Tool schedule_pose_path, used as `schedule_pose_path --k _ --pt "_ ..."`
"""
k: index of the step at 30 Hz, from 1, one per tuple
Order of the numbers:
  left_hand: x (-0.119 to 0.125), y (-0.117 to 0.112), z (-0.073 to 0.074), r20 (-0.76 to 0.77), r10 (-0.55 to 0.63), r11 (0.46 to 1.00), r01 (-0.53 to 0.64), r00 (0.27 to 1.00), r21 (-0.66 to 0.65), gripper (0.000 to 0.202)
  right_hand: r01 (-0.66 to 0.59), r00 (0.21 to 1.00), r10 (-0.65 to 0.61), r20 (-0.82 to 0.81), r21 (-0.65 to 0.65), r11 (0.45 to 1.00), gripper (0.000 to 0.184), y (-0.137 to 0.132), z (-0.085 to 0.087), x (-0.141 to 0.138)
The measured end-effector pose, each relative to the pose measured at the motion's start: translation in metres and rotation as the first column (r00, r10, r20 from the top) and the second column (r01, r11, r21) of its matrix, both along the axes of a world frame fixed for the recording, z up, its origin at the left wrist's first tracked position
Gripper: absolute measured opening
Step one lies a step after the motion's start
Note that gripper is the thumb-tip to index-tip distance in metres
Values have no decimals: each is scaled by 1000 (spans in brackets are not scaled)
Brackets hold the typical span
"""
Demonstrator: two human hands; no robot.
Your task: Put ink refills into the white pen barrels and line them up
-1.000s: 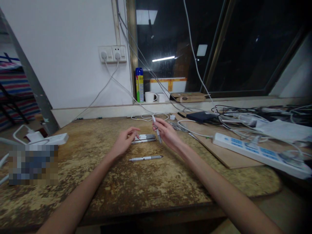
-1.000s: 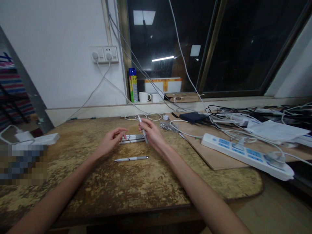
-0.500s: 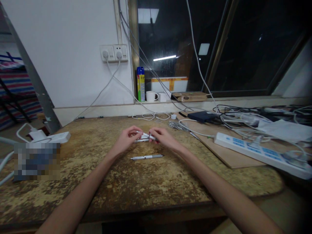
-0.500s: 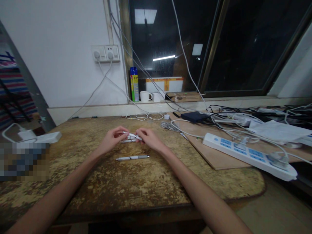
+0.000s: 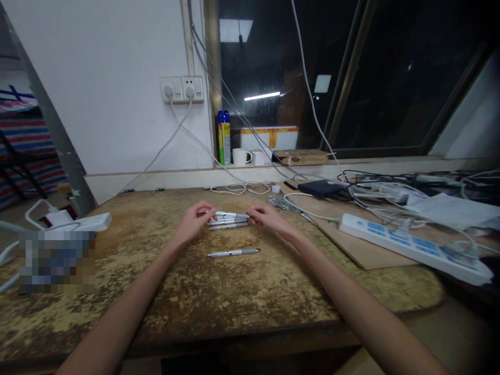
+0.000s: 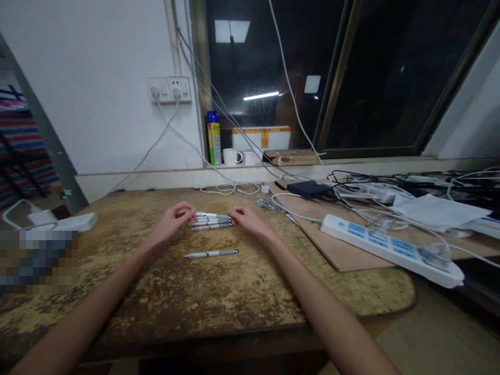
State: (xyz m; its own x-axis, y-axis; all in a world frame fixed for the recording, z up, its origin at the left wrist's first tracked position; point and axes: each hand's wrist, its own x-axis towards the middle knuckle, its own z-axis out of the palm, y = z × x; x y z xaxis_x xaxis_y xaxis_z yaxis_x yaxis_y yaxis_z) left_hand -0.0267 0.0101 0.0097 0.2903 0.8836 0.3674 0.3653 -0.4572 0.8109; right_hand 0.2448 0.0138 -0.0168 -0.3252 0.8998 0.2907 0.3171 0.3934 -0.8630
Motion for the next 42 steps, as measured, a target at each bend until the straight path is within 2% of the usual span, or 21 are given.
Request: schedule_pose_path --k 5,8,12,16,19,30,34,42 --pt "-5 2 3 -88 -125 991 120 988 -53 38 -80 993 80 83 -6 997 44 -7 5 3" --pt "-8 -1 7 -196 -204 979 194 959 -69 37 -184 975 188 122 -44 982 41 -14 9 5" --pt "-11 -6 9 -349 -259 965 227 901 -129 38 -256 946 267 185 -83 963 37 -16 8 6" --pt "-13 -8 6 -384 -394 914 311 835 -261 41 -316 914 335 227 -117 941 35 -11 2 8" --pt "-12 -8 4 -405 -459 885 369 791 -283 38 -385 873 416 256 -163 908 33 -10 -1 8" --pt "-11 -11 5 -432 -508 859 404 745 -313 35 -403 853 455 255 -231 886 32 -15 0 6" --pt "-11 -12 7 -429 -518 853 412 740 -320 35 -390 846 442 300 -217 895 30 -15 1 7" --pt "-11 -14 9 -435 -509 858 401 743 -320 34 -366 859 426 285 -241 899 32 -19 4 6"
